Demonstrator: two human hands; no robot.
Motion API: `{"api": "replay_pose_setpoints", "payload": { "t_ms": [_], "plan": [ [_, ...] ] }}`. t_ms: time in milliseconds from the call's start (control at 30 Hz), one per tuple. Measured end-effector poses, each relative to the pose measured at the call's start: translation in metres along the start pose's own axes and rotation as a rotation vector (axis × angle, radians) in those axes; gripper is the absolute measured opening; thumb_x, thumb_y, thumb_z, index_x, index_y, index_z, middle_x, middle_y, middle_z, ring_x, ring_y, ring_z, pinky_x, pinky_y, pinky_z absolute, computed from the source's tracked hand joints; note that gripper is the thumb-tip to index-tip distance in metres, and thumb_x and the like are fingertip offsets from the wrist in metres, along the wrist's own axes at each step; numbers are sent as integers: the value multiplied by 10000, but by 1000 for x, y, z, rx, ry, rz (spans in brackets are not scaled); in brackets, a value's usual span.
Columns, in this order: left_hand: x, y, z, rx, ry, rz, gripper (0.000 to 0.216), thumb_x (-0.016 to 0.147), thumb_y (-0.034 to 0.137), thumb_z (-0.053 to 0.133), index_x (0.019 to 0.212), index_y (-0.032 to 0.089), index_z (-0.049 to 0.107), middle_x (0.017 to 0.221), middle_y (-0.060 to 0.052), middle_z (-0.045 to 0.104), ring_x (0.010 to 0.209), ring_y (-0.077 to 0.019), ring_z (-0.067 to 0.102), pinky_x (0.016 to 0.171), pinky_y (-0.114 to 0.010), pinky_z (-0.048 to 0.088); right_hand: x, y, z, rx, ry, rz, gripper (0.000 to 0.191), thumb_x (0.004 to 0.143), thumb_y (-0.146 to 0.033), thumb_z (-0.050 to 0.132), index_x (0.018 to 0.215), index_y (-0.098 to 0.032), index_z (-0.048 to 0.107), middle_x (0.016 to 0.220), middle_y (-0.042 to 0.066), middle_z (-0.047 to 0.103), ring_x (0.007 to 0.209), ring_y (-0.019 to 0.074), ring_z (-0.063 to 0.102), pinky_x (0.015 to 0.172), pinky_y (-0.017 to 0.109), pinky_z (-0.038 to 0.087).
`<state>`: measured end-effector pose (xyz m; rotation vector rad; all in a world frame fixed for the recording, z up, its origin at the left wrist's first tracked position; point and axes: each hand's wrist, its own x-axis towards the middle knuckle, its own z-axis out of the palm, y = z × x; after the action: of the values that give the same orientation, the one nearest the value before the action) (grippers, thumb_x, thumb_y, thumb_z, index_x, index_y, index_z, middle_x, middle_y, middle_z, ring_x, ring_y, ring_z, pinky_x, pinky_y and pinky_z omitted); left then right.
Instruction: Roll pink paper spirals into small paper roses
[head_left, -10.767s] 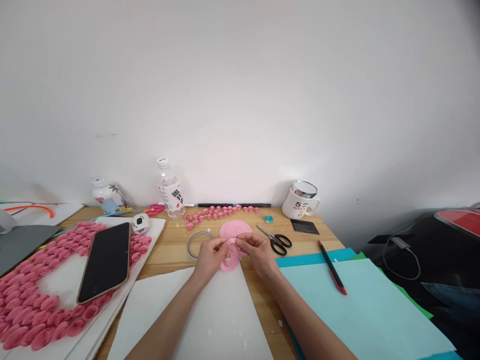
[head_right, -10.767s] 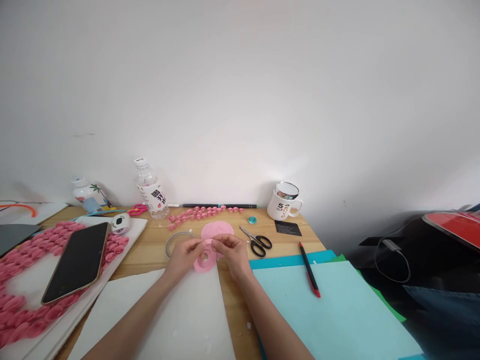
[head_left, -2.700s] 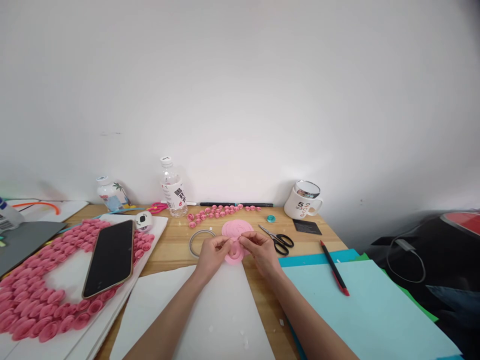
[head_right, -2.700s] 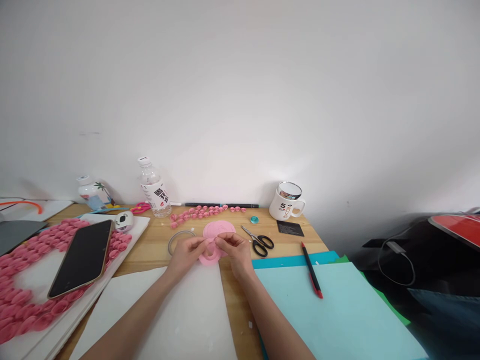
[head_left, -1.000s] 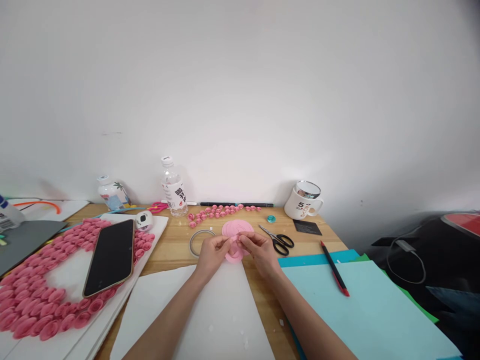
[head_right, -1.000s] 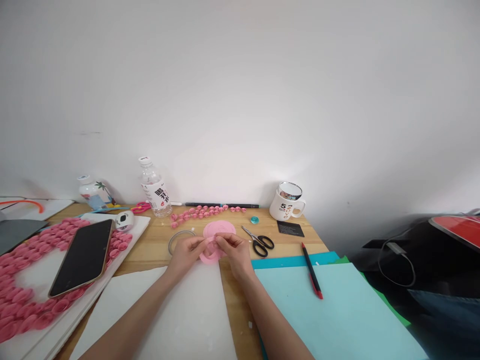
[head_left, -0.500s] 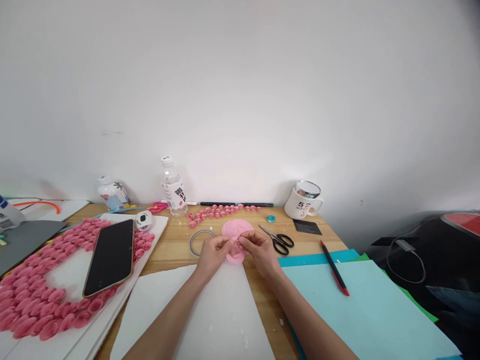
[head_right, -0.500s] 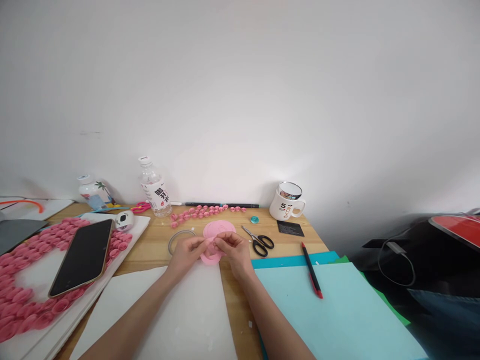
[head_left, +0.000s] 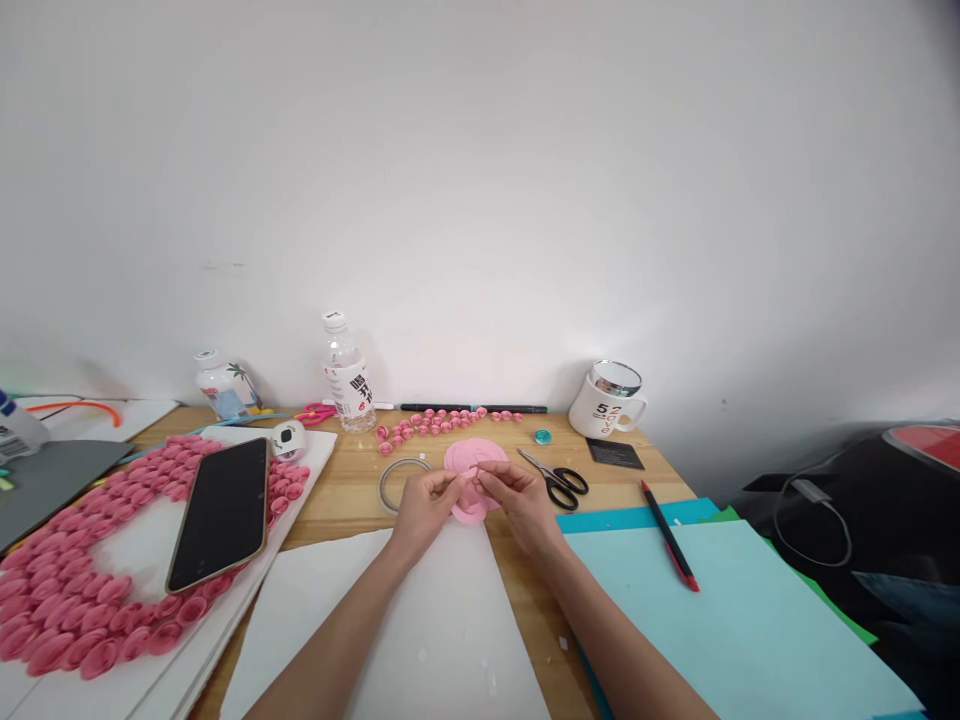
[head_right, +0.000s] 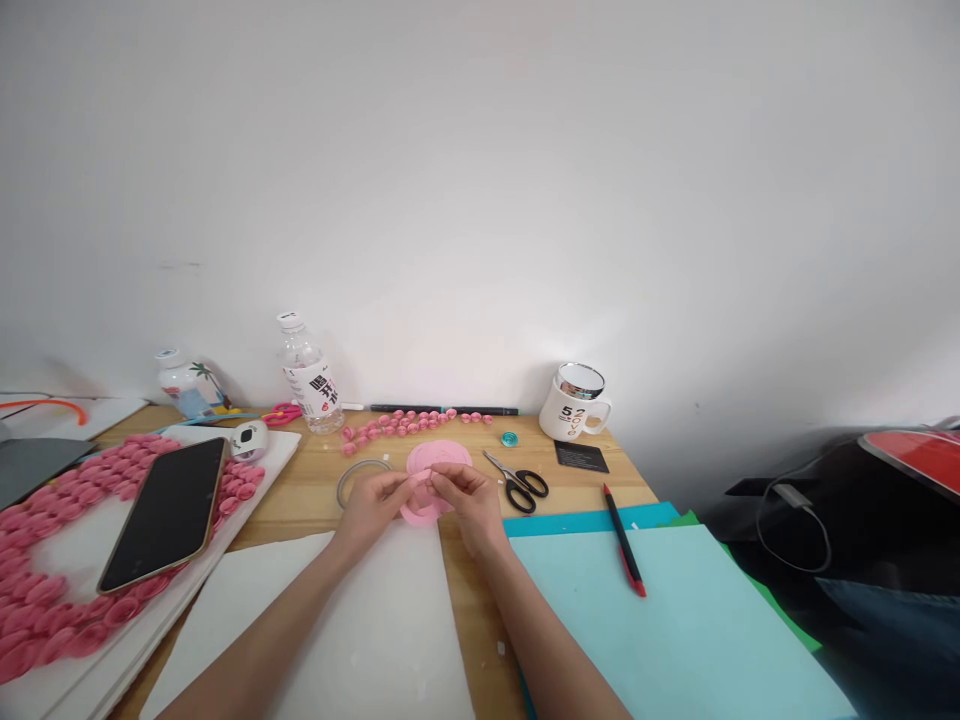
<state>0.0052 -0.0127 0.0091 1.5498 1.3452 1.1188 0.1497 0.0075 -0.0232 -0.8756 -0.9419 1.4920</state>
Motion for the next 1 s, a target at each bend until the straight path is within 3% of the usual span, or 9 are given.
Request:
{"api": "replay_pose_setpoints", "payload": {
  "t_ms": [300, 433, 600, 867, 1000],
  "plan": [
    [-2, 8, 0, -24, -14, 6, 339, 758, 400, 520, 568, 154, 655, 544, -27, 641, 528, -128, 549, 550, -216, 431, -1, -4, 0, -70, 21, -24, 247, 549, -340, 772, 664, -152, 662, 645, 30, 641, 594, 135, 559, 599, 279, 450],
    [-2, 6, 0, -29, -9, -8, 292, 754, 356, 528, 590, 151, 657, 549, -24, 643, 537, -126, 556, 571, -215, 439, 2, -2, -1, -70, 50, -26, 246, 552, -337, 770, 697, -155, 691, 700, 43, 665, 645, 144, 576, 678, 304, 469],
    [-1, 6, -2, -19, 2, -4, 363, 763, 420, 509, 562, 153, 650, 537, -26, 629, 531, -127, 548, 555, -213, 431, 1, -1, 0, -36, 10, -18, 299, 573, -372, 750, 790, -171, 708, 798, 64, 690, 720, 169, 604, 777, 354, 472],
    [-2, 9, 0, -63, -17, -25, 322, 748, 371, 536, 523, 153, 606, 541, -15, 624, 525, -112, 538, 544, -202, 422, -5, -9, 4, -38, 5, -19, 240, 588, -348, 752, 702, -164, 648, 648, 16, 637, 583, 126, 564, 592, 268, 453],
    [-2, 8, -1, -58, -18, -22, 294, 744, 345, 543, 530, 151, 601, 548, -10, 620, 529, -110, 527, 555, -204, 421, -3, -7, 3, -35, 26, -27, 234, 562, -328, 769, 673, -167, 642, 635, 7, 627, 580, 123, 554, 581, 261, 442]
  ]
}}
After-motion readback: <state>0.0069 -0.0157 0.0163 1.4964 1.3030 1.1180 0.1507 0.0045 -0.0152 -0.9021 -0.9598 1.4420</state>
